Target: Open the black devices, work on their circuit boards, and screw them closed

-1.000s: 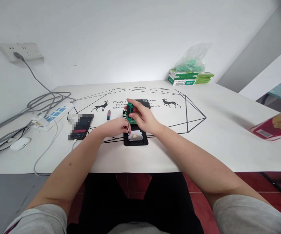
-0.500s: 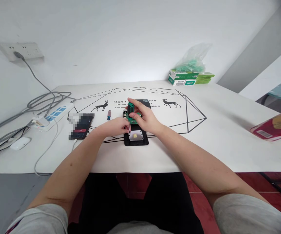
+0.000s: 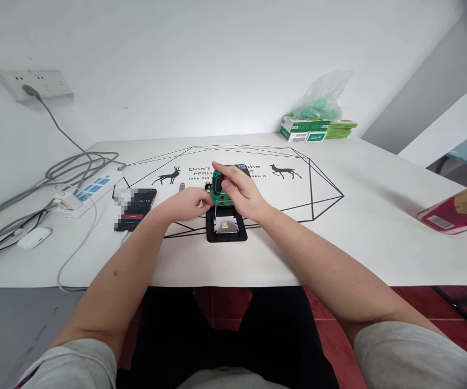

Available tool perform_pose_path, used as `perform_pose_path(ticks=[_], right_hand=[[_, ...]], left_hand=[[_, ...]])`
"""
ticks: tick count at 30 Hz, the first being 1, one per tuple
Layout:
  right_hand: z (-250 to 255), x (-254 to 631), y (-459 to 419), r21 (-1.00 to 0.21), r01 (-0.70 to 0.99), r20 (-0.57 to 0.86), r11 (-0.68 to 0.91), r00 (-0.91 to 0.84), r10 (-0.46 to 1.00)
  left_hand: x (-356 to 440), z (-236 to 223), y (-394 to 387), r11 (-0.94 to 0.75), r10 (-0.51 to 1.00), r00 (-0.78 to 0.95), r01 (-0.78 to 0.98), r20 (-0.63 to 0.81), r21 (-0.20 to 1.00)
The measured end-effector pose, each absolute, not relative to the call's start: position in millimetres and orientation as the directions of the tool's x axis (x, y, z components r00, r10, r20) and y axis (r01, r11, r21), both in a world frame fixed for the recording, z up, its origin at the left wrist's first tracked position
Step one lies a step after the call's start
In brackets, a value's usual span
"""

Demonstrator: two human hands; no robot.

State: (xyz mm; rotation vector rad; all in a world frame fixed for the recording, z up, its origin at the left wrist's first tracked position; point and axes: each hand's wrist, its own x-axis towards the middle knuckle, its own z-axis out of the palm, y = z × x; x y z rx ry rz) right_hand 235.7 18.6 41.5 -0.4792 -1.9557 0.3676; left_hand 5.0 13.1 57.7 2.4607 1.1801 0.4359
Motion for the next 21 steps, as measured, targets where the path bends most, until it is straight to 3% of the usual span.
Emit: perform_pose_path(ticks=[5, 11, 15, 21], right_hand=[[40, 233, 19, -0.514, 0.191, 0.773, 0.836, -0.319, 0.548], [41, 236, 20, -0.569, 0.173, 0.752, 0.804, -0.286, 0.593], [41, 235, 21, -0.573, 0.134, 0.777, 0.808, -0.224, 0.588], [40, 229, 16, -0.737, -0.106, 0.67, 0.667, -0.24, 0.703]], left_hand=[[-14, 48, 31, -0.453, 0.885, 0.409, 0.867, 0.222, 0.209], [-24, 33, 42, -0.396, 0.914, 0.379, 0.911, 0.142, 0.118], [-20, 37, 38, -0.339, 0.94, 0.342, 0.938, 0.018, -0.075], [-15, 44, 34, -0.325, 0.946, 0.323, 0.934, -0.037, -0.15]])
